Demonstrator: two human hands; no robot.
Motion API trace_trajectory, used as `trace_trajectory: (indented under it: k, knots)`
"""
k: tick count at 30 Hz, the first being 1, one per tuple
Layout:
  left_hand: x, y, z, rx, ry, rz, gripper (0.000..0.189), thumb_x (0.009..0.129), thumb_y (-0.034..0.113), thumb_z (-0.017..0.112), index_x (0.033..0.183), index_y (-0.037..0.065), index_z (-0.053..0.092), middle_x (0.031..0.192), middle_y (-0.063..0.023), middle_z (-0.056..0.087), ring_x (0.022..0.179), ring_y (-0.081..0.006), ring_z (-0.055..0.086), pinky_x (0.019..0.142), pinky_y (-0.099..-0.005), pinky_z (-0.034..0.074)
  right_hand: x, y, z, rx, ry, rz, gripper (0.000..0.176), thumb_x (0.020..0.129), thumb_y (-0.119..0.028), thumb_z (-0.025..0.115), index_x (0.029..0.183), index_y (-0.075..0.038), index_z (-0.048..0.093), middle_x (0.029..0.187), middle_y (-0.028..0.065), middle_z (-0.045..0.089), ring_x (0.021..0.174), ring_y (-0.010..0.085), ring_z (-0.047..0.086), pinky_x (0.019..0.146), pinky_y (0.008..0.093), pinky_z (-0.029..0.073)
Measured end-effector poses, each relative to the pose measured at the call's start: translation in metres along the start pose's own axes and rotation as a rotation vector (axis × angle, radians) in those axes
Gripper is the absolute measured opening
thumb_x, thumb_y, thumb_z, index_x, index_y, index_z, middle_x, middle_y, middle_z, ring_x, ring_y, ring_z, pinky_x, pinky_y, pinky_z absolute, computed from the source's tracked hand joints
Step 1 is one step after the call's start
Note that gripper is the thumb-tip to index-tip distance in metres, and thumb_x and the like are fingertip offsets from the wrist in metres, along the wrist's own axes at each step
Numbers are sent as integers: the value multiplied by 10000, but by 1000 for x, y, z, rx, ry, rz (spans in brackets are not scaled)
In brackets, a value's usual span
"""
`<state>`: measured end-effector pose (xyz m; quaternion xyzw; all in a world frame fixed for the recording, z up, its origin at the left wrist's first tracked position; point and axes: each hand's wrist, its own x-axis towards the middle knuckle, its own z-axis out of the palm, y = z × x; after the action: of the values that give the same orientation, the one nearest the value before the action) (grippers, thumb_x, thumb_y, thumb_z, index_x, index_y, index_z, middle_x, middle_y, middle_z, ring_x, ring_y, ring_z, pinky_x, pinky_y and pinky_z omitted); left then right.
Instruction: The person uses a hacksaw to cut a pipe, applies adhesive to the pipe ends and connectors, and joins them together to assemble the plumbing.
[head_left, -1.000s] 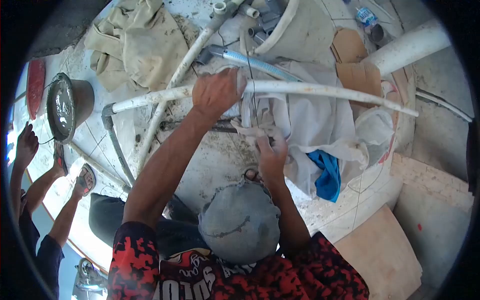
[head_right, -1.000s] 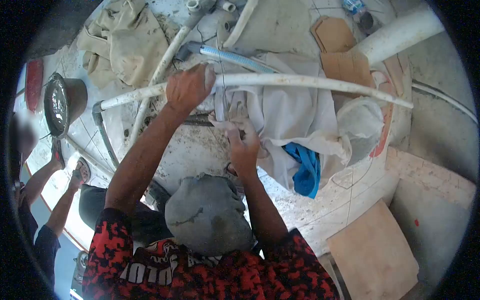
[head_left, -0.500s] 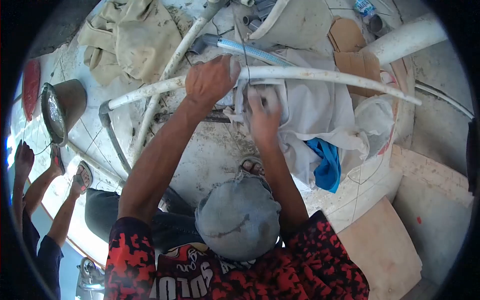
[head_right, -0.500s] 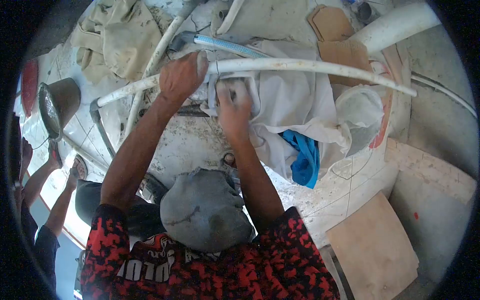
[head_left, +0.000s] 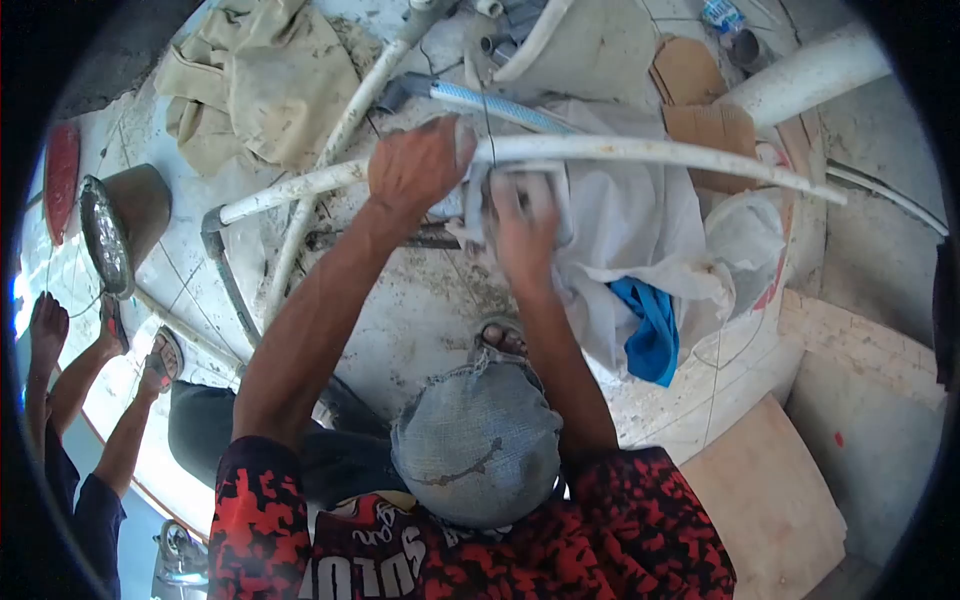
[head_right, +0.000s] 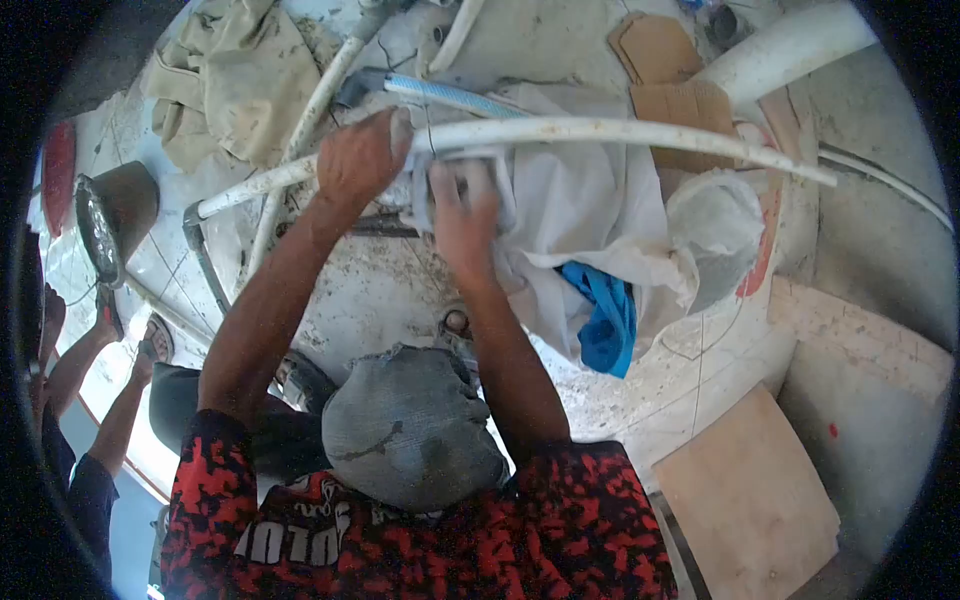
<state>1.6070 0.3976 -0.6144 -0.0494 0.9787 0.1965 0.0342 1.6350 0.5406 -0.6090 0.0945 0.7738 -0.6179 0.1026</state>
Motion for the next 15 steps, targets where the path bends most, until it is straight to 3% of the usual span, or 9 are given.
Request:
trace_trajectory:
  k: [3, 5, 6, 7, 9, 11, 13, 14, 15]
  knots:
    - [1, 2, -5, 32, -22, -29, 335, 889, 337, 470, 938, 46, 628, 707, -169, 644, 601, -348, 627, 579, -436, 508, -4, 0, -6, -54, -92, 108, 200, 872, -153, 575, 950, 31, 577, 968, 165, 609, 868, 246, 556, 810, 376, 426]
    - [0, 2, -3, 50, -21, -12, 342, 889, 350, 465, 911, 48, 624, 707, -170, 643, 616, -352, 630, 609, -442, 511, -31, 18, -19, -62, -39, -199, 254, 881, -201, 562, 938, 47, 575, 950, 178, 608, 873, 259, 554, 811, 375, 423]
    - [2, 3, -6, 52, -4, 8, 353, 891, 357, 457, 928, 48, 623, 719, -174, 645, 631, -353, 633, 630, -444, 513, -32, 17, -2, 367, 20, -130, 270, 880, -226, 569, 922, 41, 585, 925, 188, 608, 864, 247, 548, 789, 380, 419]
    - [6, 0, -7, 57, 4, 3, 353, 891, 357, 457, 928, 48, 623, 719, -174, 645, 631, -353, 633, 630, -444, 513, -22, 17, 0, 371, 12, -136, 270, 880, -226, 569, 922, 41, 585, 925, 188, 608, 864, 247, 548, 789, 380, 419]
    - [0, 4, -3, 56, -73, -23, 350, 882, 367, 451, 852, 59, 614, 748, -157, 657, 630, -344, 639, 612, -440, 514, -7, 16, -2, 21, -32, 203, 229, 877, -196, 577, 906, 31, 589, 922, 174, 610, 845, 219, 550, 783, 366, 422]
    - [-2, 3, 3, 39, -26, -30, 347, 884, 359, 443, 849, 58, 611, 764, -157, 657, 623, -347, 636, 611, -443, 512, 7, 25, 4, 99, -41, 150, 210, 875, -190, 579, 896, 19, 590, 905, 160, 606, 817, 202, 547, 766, 350, 426]
    - [0, 7, -7, -4, -55, -89, 349, 885, 354, 440, 854, 50, 608, 763, -157, 655, 614, -350, 632, 598, -440, 512, -12, 33, -8, -35, -76, 76, 200, 867, -175, 580, 887, 24, 582, 876, 149, 604, 787, 199, 541, 746, 332, 427]
    - [0, 3, -2, 3, -15, -52, 343, 885, 352, 443, 864, 54, 611, 754, -160, 652, 616, -355, 631, 591, -435, 512, -30, 34, -13, 62, -13, -78, 188, 863, -160, 580, 877, 27, 577, 828, 137, 597, 776, 189, 535, 737, 327, 429]
    - [3, 2, -2, 4, 8, -54, 343, 885, 352, 443, 864, 54, 611, 754, -160, 652, 616, -355, 631, 591, -435, 512, -27, 32, -14, 64, -20, -100, 188, 863, -160, 580, 877, 27, 577, 828, 137, 597, 776, 189, 535, 737, 327, 429]
